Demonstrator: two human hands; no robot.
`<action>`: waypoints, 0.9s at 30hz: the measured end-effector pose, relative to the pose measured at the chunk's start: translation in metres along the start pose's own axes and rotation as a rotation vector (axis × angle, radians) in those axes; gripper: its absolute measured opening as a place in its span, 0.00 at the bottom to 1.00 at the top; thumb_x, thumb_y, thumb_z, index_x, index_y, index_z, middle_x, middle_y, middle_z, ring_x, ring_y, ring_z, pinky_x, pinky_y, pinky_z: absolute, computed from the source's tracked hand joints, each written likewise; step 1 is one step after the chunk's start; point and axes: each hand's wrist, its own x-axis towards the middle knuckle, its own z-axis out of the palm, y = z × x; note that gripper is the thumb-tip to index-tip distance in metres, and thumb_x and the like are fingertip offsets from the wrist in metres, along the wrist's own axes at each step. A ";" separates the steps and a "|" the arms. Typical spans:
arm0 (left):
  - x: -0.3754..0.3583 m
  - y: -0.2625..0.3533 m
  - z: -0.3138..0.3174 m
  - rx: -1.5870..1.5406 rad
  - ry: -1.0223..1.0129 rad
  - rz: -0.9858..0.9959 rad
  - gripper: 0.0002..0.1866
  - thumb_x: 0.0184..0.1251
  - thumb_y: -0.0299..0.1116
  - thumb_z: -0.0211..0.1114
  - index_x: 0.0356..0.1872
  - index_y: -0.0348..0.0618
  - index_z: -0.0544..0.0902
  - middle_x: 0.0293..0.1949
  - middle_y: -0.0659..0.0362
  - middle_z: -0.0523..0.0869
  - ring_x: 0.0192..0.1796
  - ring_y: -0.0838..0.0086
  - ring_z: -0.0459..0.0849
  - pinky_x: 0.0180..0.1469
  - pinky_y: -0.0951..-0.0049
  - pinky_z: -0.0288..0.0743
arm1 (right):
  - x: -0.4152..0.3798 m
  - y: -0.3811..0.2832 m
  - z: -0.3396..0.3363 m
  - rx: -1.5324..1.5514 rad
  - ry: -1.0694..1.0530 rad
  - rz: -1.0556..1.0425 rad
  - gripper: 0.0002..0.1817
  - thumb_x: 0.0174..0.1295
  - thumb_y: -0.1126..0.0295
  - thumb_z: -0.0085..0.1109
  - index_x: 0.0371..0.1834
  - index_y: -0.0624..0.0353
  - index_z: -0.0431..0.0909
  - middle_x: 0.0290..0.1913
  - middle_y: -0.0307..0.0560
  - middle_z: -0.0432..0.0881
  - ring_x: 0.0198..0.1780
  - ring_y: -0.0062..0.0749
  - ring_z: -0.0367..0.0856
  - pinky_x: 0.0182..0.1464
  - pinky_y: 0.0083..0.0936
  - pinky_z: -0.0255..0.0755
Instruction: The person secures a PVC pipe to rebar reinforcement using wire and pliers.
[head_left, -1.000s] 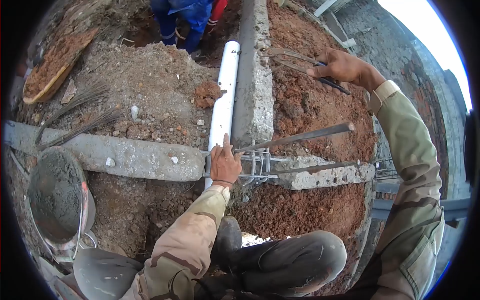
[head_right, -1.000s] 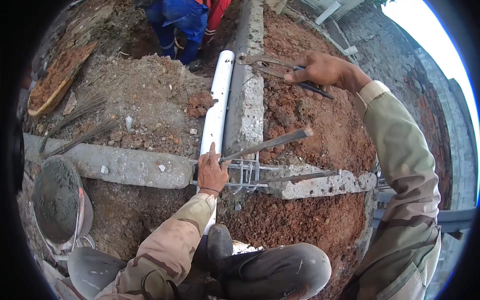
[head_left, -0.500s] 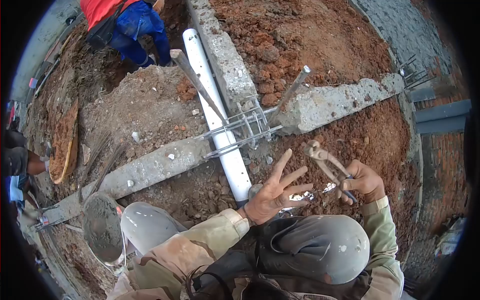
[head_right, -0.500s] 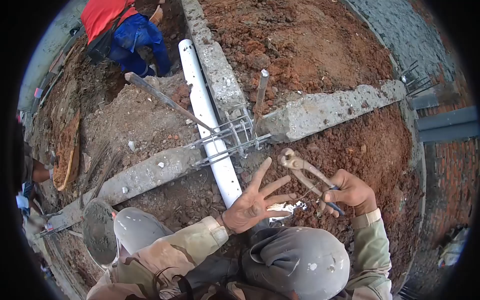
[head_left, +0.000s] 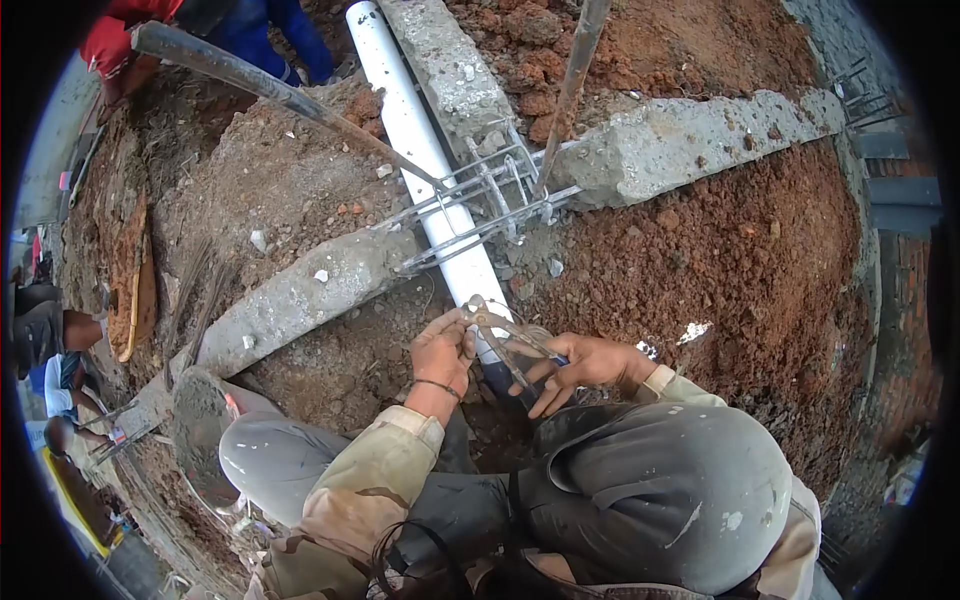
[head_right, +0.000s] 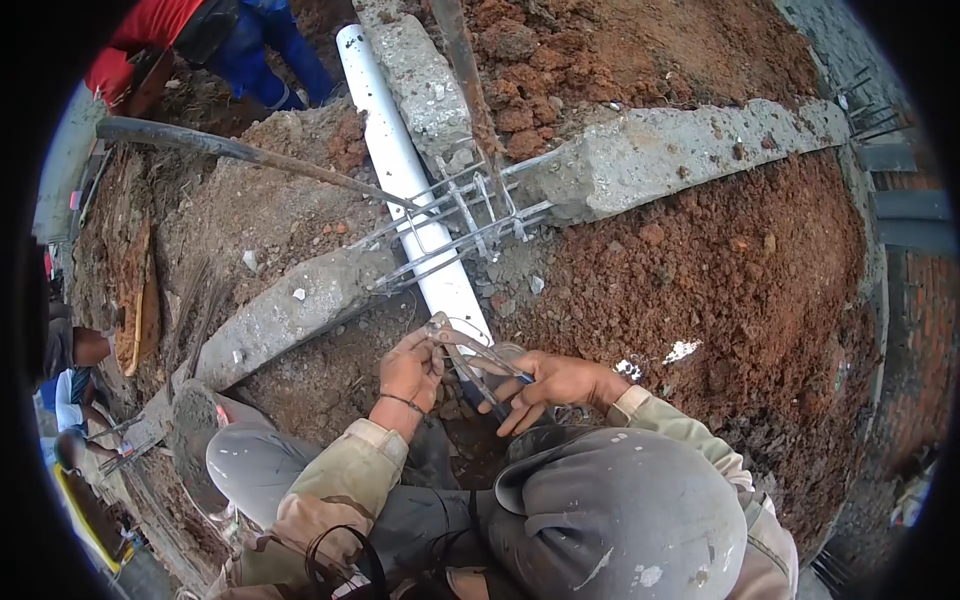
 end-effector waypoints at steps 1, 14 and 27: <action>0.007 0.000 -0.005 0.035 0.022 -0.035 0.12 0.77 0.19 0.59 0.55 0.34 0.85 0.46 0.53 0.90 0.41 0.74 0.88 0.42 0.74 0.84 | -0.004 -0.002 0.004 -0.028 -0.063 -0.007 0.40 0.72 0.84 0.49 0.87 0.55 0.49 0.71 0.62 0.77 0.61 0.54 0.87 0.61 0.32 0.84; 0.001 0.035 0.017 -0.010 -0.454 0.100 0.10 0.78 0.20 0.59 0.52 0.34 0.86 0.41 0.56 0.90 0.23 0.86 0.71 0.23 0.82 0.61 | -0.010 -0.055 0.020 -0.615 -0.387 -0.026 0.29 0.62 0.81 0.61 0.68 0.50 0.84 0.75 0.53 0.72 0.77 0.44 0.71 0.79 0.33 0.59; 0.042 0.002 -0.043 1.183 0.348 0.739 0.13 0.63 0.14 0.58 0.37 0.44 0.87 0.37 0.55 0.92 0.40 0.61 0.90 0.44 0.60 0.81 | -0.084 -0.065 0.036 -0.121 0.344 -0.625 0.03 0.55 0.82 0.62 0.29 0.65 0.84 0.37 0.52 0.82 0.40 0.40 0.87 0.45 0.34 0.81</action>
